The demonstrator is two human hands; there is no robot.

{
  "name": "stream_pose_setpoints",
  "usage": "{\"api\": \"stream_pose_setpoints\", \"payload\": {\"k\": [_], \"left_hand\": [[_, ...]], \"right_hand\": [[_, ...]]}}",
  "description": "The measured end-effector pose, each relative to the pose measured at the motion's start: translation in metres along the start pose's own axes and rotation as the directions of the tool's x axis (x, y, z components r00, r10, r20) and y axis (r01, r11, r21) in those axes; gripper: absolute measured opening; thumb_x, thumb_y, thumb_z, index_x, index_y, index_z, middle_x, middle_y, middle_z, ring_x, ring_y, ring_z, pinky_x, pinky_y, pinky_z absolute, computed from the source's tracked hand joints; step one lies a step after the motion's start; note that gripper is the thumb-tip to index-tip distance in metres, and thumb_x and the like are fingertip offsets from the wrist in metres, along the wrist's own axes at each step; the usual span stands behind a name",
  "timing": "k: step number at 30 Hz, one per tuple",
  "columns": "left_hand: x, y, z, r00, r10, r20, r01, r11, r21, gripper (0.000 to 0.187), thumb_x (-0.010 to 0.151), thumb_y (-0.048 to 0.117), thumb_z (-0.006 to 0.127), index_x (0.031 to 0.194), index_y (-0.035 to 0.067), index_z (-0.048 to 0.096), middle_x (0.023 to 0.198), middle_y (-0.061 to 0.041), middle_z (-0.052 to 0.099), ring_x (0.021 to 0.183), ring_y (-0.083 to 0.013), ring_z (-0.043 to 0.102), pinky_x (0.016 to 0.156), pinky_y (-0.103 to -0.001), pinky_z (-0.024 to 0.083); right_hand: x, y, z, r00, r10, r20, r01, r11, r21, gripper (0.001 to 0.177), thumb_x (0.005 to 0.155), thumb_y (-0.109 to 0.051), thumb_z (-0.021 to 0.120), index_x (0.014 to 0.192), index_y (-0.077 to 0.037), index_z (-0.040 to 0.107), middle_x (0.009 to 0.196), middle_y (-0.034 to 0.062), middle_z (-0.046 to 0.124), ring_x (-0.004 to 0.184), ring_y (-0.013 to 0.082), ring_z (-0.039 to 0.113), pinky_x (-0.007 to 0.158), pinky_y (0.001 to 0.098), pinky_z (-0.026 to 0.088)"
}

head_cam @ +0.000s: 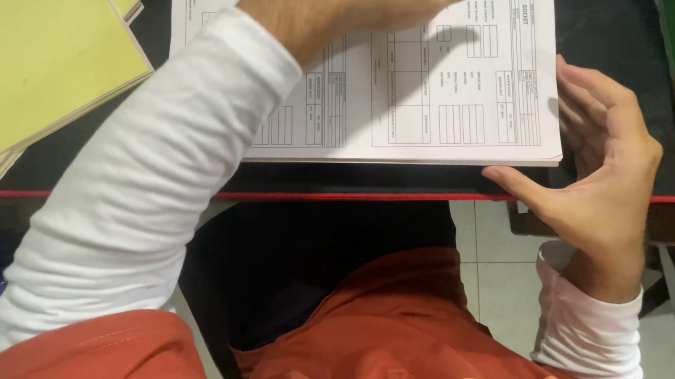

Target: Flipping through a booklet of forms and organizing yellow paper sheets on a desk

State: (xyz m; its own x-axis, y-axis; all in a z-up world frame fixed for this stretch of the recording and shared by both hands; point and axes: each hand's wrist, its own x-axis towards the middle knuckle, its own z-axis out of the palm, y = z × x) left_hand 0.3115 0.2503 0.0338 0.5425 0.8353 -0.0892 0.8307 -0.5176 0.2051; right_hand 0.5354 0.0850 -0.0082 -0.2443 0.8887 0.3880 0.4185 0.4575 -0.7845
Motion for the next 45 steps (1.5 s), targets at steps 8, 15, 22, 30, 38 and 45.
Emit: {"api": "stream_pose_setpoints", "payload": {"k": [8, 15, 22, 30, 38, 45], "left_hand": [[-0.148, -0.009, -0.018, 0.891, -0.09, -0.445, 0.037, 0.992, -0.125, 0.065, 0.11, 0.031, 0.071, 0.149, -0.011, 0.04, 0.151, -0.033, 0.046, 0.138, -0.0492, 0.043, 0.113, -0.054, 0.033], [-0.251, 0.012, 0.03, 0.726, -0.614, -0.31, 0.486, 0.777, -0.4, 0.069, 0.107, 0.041, 0.049, 0.155, -0.005, 0.032, 0.145, -0.029, 0.05, 0.131, -0.0403, 0.048, 0.108, -0.055, 0.033], [-0.214, 0.035, 0.066, 0.775, -0.325, -0.542, 0.307, 0.943, -0.126, 0.084, 0.099, 0.051, 0.073, 0.156, 0.005, 0.032, 0.161, -0.024, 0.033, 0.15, -0.0417, 0.036, 0.126, -0.061, 0.035], [-0.137, 0.066, 0.06, 0.8, 0.136, -0.584, -0.079, 0.989, 0.123, 0.081, 0.08, 0.067, 0.088, 0.131, 0.011, 0.063, 0.13, -0.011, 0.063, 0.12, -0.0287, 0.059, 0.098, -0.043, 0.05], [-0.126, 0.06, 0.072, 0.806, 0.128, -0.579, -0.201, 0.978, -0.064, 0.058, 0.09, 0.057, 0.074, 0.114, 0.006, 0.062, 0.108, -0.006, 0.063, 0.096, -0.0247, 0.052, 0.078, -0.039, 0.048], [-0.123, 0.056, 0.07, 0.799, 0.11, -0.592, -0.266, 0.947, -0.183, 0.039, 0.102, 0.043, 0.058, 0.113, 0.005, 0.063, 0.104, -0.01, 0.064, 0.091, -0.0244, 0.05, 0.081, -0.036, 0.048]], "right_hand": [[-0.001, 0.012, -0.001, 0.998, 0.043, 0.051, -0.046, 0.997, 0.067, 0.097, 0.073, -0.001, 0.081, 0.153, 0.007, 0.028, 0.165, 0.0311, 0.03, 0.15, 0.0429, 0.042, 0.127, 0.0471, 0.037], [0.0, 0.012, -0.003, 0.995, 0.054, 0.078, -0.073, 0.962, 0.264, 0.077, 0.09, -0.004, 0.059, 0.157, 0.001, 0.021, 0.17, 0.0218, 0.024, 0.162, 0.0416, 0.029, 0.133, 0.0471, 0.029], [0.009, -0.003, 0.005, 0.985, 0.091, 0.145, -0.121, 0.97, 0.213, 0.057, 0.102, -0.01, 0.049, 0.153, 0.0, 0.024, 0.167, 0.0315, 0.024, 0.153, 0.0369, 0.033, 0.125, 0.0434, 0.031], [0.003, 0.002, 0.006, 0.992, 0.073, 0.103, -0.097, 0.963, 0.252, 0.067, 0.1, -0.015, 0.053, 0.155, -0.004, 0.018, 0.163, 0.0296, 0.03, 0.149, 0.0348, 0.037, 0.12, 0.0422, 0.037], [-0.001, 0.019, 0.001, 0.992, 0.118, 0.042, -0.124, 0.881, 0.456, 0.059, 0.102, -0.014, 0.044, 0.154, -0.001, 0.022, 0.166, 0.0328, 0.031, 0.153, 0.036, 0.034, 0.124, 0.0423, 0.033], [-0.002, 0.021, -0.001, 0.985, 0.17, 0.0, -0.14, 0.809, 0.571, 0.064, 0.102, -0.023, 0.045, 0.156, -0.002, 0.02, 0.168, 0.0309, 0.029, 0.151, 0.0342, 0.036, 0.127, 0.0415, 0.033]]}}
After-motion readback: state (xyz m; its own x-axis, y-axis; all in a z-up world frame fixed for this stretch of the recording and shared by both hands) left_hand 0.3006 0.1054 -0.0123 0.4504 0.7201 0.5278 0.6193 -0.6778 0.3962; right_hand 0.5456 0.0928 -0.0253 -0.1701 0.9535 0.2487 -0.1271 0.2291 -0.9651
